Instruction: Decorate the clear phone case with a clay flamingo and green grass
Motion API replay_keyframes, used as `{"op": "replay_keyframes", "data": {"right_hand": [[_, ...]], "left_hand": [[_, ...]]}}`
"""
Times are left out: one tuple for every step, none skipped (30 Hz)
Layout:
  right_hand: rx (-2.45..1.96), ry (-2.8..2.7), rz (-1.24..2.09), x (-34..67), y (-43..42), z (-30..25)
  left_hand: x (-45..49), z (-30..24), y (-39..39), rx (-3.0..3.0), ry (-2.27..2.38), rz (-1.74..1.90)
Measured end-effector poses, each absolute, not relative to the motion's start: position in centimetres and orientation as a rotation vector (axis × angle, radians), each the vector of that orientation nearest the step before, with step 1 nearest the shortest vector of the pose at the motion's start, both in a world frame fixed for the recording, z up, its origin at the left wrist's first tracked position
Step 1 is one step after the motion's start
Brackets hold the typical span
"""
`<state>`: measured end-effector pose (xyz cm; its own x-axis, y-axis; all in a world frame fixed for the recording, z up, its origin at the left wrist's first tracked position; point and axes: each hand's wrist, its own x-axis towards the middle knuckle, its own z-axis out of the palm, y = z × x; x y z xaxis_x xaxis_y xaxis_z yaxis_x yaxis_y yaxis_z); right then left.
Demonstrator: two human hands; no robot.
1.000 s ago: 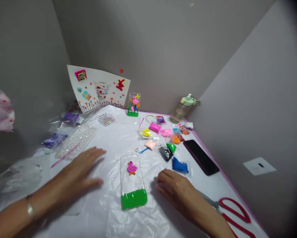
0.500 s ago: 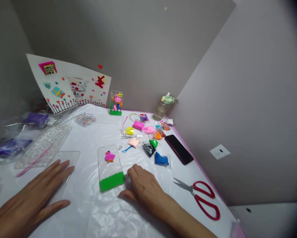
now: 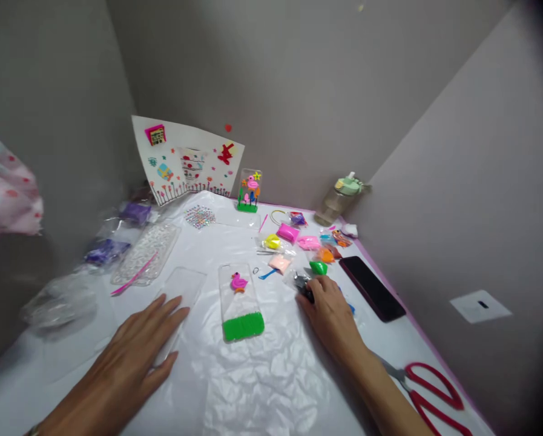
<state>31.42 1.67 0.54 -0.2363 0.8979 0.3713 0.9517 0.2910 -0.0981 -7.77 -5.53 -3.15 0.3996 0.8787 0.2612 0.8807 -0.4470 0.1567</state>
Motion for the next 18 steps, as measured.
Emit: {"op": "replay_keyframes", "data": {"right_hand": [[-1.664,-2.206,-0.205,31.4,1.7,0.5],[-1.659,-2.202,-0.199,31.4,1.7,0.5],[-1.653,-2.198,-0.192,31.3,1.7,0.5],[-1.646,-2.193,-0.185,31.3,1.7,0.4],[-1.636,-2.188,-0.178,31.4,1.7,0.4],[-1.626,-2.184,-0.17,31.4,1.7,0.3],[-1.616,-2.179,-0.162,31.4,1.8,0.3],[-1.607,-2.174,-0.153,31.4,1.8,0.2],[-1.598,-2.169,-0.144,31.4,1.9,0.2],[-1.593,-2.164,-0.14,31.3,1.9,0.2],[-1.586,-2.152,-0.134,31.2,1.8,0.3],[-1.571,-2.129,-0.116,31.0,1.7,0.6],[-1.55,-2.101,-0.075,30.8,1.5,0.9],[-1.529,-2.069,-0.011,30.5,1.1,1.4],[-1.505,-2.039,0.077,30.2,0.7,2.0],[-1.48,-2.016,0.183,29.7,0.1,2.7],[-1.462,-2.003,0.284,29.2,-0.6,3.5],[-1.424,-2.005,0.374,28.7,-1.4,4.3]], "left_hand": [[-7.6,-2.4,-5.5,-2.623,-1.624,-0.491],[-7.6,-1.6,-5.3,-2.61,-1.614,-0.527],[-7.7,-0.7,-5.0,-2.593,-1.601,-0.574],[-8.0,0.0,-4.5,-2.559,-1.602,-0.622],[-8.5,0.7,-4.0,-2.52,-1.613,-0.653],[-9.1,1.2,-3.4,-2.482,-1.665,-0.648],[-9.9,1.5,-2.8,-2.462,-1.689,-0.647],[-10.8,1.6,-2.4,-2.45,-1.73,-0.626],[-11.8,1.6,-2.1,-2.423,-1.762,-0.621],[-12.8,1.4,-2.0,-2.399,-1.79,-0.621],[-13.7,1.1,-2.1,-2.379,-1.816,-0.644],[-14.4,0.8,-2.4,-2.38,-1.842,-0.67],[-14.9,0.5,-2.9,-2.387,-1.881,-0.701],[-14.9,0.2,-3.5,-2.396,-1.924,-0.727],[-14.6,0.1,-4.1,-2.416,-1.954,-0.758],[-13.9,0.2,-4.6,-2.445,-1.972,-0.802],[-12.7,0.6,-5.0,-2.497,-1.974,-0.851],[-11.2,1.1,-5.2,-2.575,-1.968,-0.897]]}}
